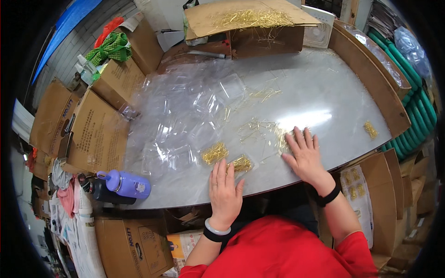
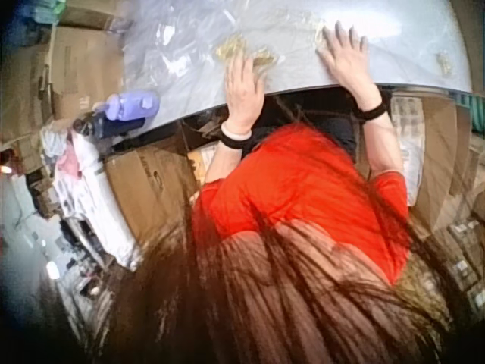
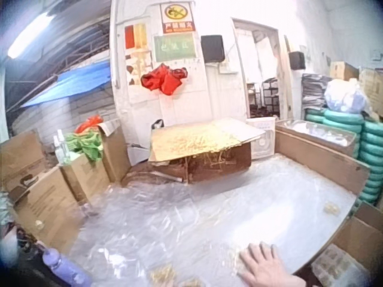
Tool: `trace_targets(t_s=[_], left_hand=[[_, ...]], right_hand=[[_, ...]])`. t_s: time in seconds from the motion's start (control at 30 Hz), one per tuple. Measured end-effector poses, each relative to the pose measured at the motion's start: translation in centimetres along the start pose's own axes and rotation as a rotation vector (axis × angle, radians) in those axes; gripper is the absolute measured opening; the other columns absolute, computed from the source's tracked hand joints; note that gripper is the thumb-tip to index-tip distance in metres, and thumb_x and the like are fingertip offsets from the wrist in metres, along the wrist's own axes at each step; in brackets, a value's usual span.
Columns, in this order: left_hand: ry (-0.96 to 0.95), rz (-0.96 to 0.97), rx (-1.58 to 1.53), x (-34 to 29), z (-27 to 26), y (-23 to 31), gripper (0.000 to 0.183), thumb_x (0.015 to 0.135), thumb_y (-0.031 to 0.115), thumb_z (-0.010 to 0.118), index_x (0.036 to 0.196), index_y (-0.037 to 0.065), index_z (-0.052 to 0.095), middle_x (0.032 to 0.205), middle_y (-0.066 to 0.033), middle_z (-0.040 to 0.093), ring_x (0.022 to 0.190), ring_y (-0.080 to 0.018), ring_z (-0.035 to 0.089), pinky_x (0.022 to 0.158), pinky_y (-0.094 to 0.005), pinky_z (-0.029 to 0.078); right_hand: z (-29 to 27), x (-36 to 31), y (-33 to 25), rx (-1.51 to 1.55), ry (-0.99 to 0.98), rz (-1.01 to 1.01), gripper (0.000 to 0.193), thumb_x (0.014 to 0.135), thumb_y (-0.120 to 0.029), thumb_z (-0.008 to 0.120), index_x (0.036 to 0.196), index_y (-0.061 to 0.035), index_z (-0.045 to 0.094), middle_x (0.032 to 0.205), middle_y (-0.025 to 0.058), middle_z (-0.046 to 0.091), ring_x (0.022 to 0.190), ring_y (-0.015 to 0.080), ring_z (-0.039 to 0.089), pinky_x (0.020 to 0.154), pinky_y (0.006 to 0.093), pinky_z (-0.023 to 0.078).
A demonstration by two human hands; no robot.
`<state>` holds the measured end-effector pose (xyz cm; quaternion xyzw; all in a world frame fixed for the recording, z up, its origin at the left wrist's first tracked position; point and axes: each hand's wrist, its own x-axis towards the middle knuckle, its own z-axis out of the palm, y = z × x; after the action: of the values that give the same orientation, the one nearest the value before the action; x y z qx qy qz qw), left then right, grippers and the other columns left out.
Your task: Sort and group small gold-colored metal pins on a table.
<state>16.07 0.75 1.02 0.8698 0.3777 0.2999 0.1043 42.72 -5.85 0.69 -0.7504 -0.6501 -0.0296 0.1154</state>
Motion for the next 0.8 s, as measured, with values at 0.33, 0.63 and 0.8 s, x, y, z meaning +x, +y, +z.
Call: trace_targets(t_s=[0.33,0.63,0.8], left_hand=[[-0.035,0.219,-0.172,-1.3,1.6,3.5,0.035,0.088,0.008,0.070,0.122,0.000,0.065,0.119,-0.0146,0.062,0.109,-0.0346,0.058,0.096,-0.0444,0.046],[-0.194,0.248,-0.073,2.2,3.3,4.8,0.043,0.089,0.012,0.069,0.128,-0.006,0.058,0.130,-0.0194,0.056,0.118,-0.0379,0.053,0.102,-0.0469,0.043],[-0.216,0.253,-0.077,2.9,3.8,5.0,0.045,0.090,0.012,0.068,0.130,-0.006,0.057,0.133,-0.0214,0.053,0.122,-0.0391,0.050,0.105,-0.0478,0.041]], right_hand=[[-0.7,0.3,-0.5,0.074,-0.022,-0.196,0.062,0.100,-0.048,0.052,0.150,-0.0112,0.048,0.160,0.0147,0.038,0.149,0.0409,0.029,0.121,0.0607,0.019],[-0.3,-0.3,-0.1,0.266,0.053,-0.267,0.041,0.095,-0.018,0.064,0.134,-0.0057,0.057,0.147,0.0164,0.049,0.141,0.0417,0.041,0.119,0.0509,0.033],[-0.4,-0.8,0.9,0.517,0.101,-0.144,0.031,0.090,-0.011,0.069,0.119,-0.0032,0.060,0.132,0.0180,0.054,0.140,0.0429,0.042,0.117,0.0530,0.037]])
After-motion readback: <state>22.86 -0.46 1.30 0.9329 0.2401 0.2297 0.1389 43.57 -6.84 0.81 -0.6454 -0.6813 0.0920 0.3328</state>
